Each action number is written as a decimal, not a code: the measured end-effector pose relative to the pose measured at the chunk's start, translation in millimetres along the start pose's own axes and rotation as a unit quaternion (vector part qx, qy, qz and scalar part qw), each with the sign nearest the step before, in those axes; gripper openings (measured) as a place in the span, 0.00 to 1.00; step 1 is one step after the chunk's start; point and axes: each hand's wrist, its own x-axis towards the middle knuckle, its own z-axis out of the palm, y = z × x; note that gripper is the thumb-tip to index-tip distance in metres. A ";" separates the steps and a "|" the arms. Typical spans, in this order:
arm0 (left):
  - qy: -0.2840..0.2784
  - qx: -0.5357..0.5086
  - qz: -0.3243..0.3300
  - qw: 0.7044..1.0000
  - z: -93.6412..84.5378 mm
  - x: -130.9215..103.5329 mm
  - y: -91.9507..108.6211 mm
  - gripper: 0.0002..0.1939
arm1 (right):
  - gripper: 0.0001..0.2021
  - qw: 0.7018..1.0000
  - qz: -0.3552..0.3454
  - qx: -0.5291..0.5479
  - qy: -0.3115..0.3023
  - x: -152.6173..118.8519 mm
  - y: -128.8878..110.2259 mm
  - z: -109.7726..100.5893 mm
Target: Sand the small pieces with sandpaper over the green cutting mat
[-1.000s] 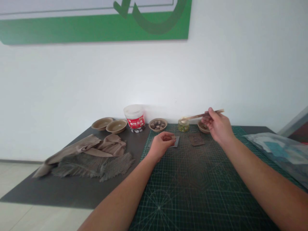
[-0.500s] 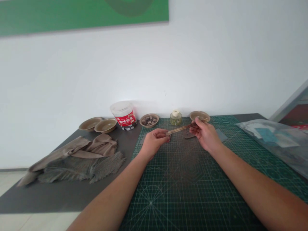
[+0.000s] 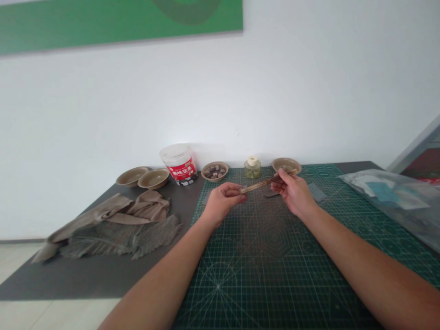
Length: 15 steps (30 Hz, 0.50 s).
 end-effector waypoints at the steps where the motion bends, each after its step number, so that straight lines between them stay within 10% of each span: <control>1: -0.001 -0.001 0.000 1.000 0.1 -0.2 0.1 0.19 | 0.12 1.000 -0.001 0.000 0.001 0.4 -0.1 -0.3; 15: -0.012 -0.006 -0.003 1.000 -0.8 -0.2 -0.6 0.18 | 0.12 1.000 -0.015 0.008 0.012 6.1 -1.1 -2.7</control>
